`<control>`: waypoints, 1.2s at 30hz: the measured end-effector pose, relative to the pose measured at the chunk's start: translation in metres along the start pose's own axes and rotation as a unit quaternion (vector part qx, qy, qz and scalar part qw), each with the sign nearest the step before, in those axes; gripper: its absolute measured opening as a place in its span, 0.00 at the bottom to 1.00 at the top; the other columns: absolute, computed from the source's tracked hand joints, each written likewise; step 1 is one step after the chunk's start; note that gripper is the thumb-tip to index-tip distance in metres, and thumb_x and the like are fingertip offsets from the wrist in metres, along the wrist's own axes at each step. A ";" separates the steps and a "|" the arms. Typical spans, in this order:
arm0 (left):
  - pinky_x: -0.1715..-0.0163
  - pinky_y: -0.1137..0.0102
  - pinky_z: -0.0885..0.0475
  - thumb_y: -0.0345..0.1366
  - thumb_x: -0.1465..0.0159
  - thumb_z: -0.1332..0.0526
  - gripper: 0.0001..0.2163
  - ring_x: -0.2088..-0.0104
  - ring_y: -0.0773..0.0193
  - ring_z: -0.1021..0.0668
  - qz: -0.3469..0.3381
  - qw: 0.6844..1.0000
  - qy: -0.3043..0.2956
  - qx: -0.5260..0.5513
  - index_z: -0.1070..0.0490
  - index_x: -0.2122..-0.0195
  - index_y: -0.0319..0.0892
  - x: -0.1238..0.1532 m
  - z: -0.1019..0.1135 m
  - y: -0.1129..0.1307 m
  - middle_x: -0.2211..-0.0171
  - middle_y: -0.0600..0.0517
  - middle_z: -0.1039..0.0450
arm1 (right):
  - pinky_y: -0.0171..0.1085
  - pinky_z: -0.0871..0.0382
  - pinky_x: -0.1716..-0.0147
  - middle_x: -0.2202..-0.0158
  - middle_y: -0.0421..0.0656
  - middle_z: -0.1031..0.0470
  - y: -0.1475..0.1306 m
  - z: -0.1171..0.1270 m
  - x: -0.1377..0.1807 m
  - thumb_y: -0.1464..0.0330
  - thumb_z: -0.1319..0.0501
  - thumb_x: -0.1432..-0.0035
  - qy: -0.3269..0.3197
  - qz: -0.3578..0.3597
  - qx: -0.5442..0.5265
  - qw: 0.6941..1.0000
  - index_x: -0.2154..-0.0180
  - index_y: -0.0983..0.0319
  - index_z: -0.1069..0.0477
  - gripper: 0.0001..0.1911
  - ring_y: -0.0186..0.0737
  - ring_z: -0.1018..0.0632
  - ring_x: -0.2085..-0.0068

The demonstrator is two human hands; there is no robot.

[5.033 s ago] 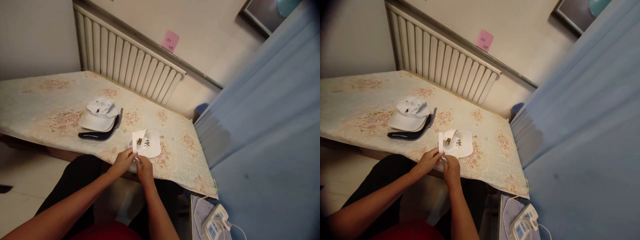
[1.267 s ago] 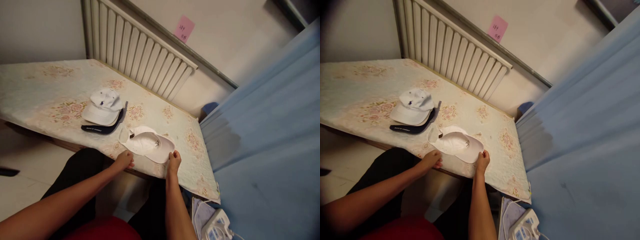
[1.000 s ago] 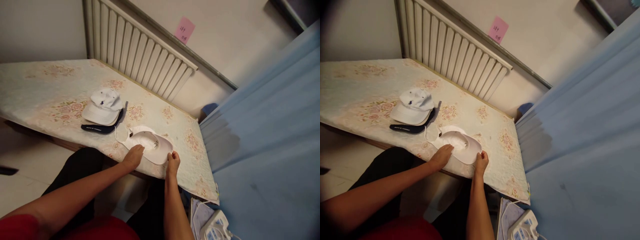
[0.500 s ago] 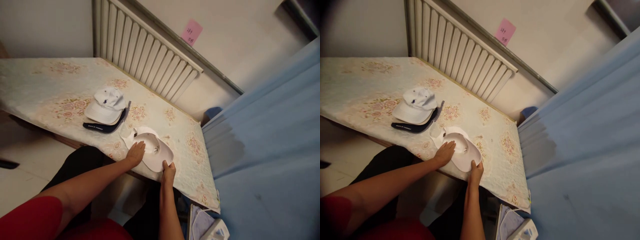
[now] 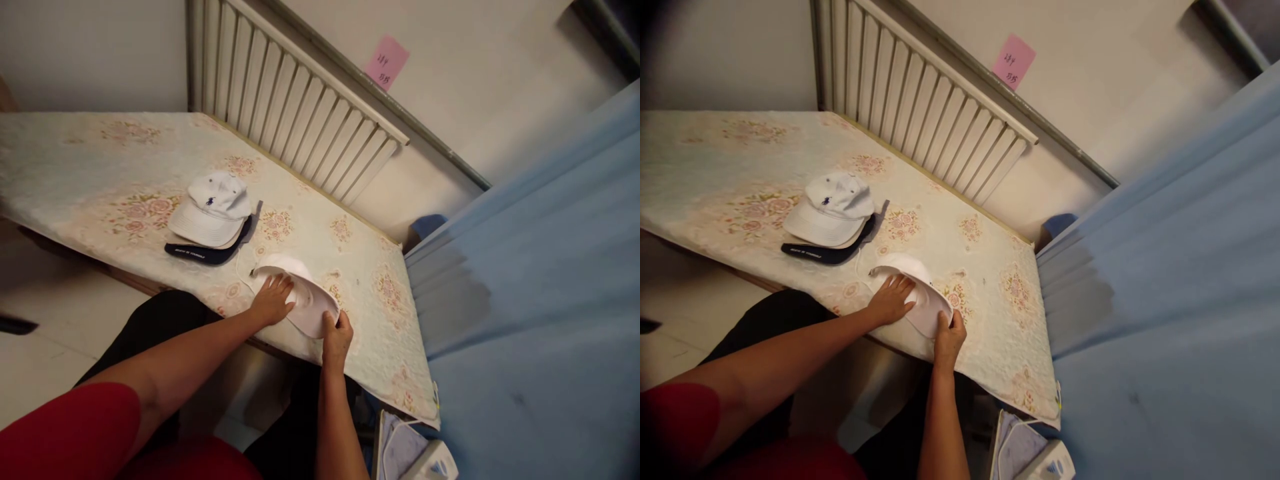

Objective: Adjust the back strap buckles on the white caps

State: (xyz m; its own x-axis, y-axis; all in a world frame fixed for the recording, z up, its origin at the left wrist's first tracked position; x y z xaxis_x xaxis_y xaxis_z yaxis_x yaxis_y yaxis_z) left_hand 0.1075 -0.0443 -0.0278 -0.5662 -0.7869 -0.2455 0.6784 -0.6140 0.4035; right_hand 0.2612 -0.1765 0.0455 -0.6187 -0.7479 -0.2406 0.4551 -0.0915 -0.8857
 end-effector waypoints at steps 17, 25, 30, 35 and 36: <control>0.37 0.51 0.57 0.45 0.35 0.46 0.28 0.34 0.45 0.46 -0.011 0.999 0.008 -0.041 0.41 0.37 0.37 0.002 -0.002 0.000 0.35 0.40 0.43 | 0.37 0.26 0.68 0.66 0.46 0.20 0.090 -0.047 0.046 0.61 0.34 0.53 -0.005 -0.213 -0.241 0.947 0.62 0.69 0.26 0.19 0.39 0.22 0.72; 0.37 0.53 0.52 0.42 0.33 0.50 0.23 0.35 0.49 0.42 -0.023 0.998 0.016 -0.063 0.38 0.38 0.40 0.004 0.001 -0.001 0.36 0.43 0.40 | 0.35 0.30 0.75 0.71 0.43 0.22 0.063 -0.033 0.031 0.60 0.36 0.51 0.020 -0.152 -0.163 0.975 0.64 0.68 0.26 0.17 0.35 0.26 0.78; 0.37 0.54 0.51 0.43 0.33 0.50 0.24 0.35 0.50 0.41 -0.022 0.997 0.024 -0.072 0.38 0.38 0.39 0.009 0.007 -0.001 0.37 0.43 0.38 | 0.37 0.30 0.74 0.73 0.43 0.24 0.049 -0.026 0.028 0.59 0.38 0.50 0.018 -0.132 -0.115 0.984 0.67 0.67 0.26 0.17 0.37 0.26 0.77; 0.37 0.55 0.50 0.43 0.32 0.51 0.24 0.35 0.50 0.40 -0.020 0.996 0.031 -0.078 0.38 0.38 0.39 0.016 0.005 0.003 0.37 0.43 0.39 | 0.38 0.31 0.73 0.74 0.42 0.25 0.037 -0.011 0.024 0.58 0.37 0.52 0.030 -0.119 -0.099 0.988 0.68 0.66 0.27 0.16 0.39 0.26 0.76; 0.37 0.54 0.50 0.43 0.32 0.51 0.24 0.35 0.50 0.40 -0.019 0.996 0.032 -0.078 0.38 0.38 0.39 0.017 0.004 0.004 0.36 0.44 0.39 | 0.37 0.31 0.73 0.75 0.41 0.25 0.034 -0.008 0.023 0.59 0.37 0.52 0.030 -0.114 -0.091 0.989 0.69 0.66 0.27 0.15 0.39 0.26 0.76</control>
State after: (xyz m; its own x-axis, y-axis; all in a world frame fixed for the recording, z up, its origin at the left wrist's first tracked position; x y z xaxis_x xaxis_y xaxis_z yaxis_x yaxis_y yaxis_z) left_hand 0.0985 -0.0594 -0.0268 -0.5650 -0.7624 -0.3155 0.7247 -0.6413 0.2522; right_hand 0.2573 -0.1919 0.0069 -0.7320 -0.6799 -0.0440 0.1786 -0.1292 -0.9754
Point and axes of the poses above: each hand's wrist, its own x-axis away from the middle knuckle, its own z-axis out of the back of the hand, y = z × x, the point moved 9 cm from there along -x, towards the middle knuckle
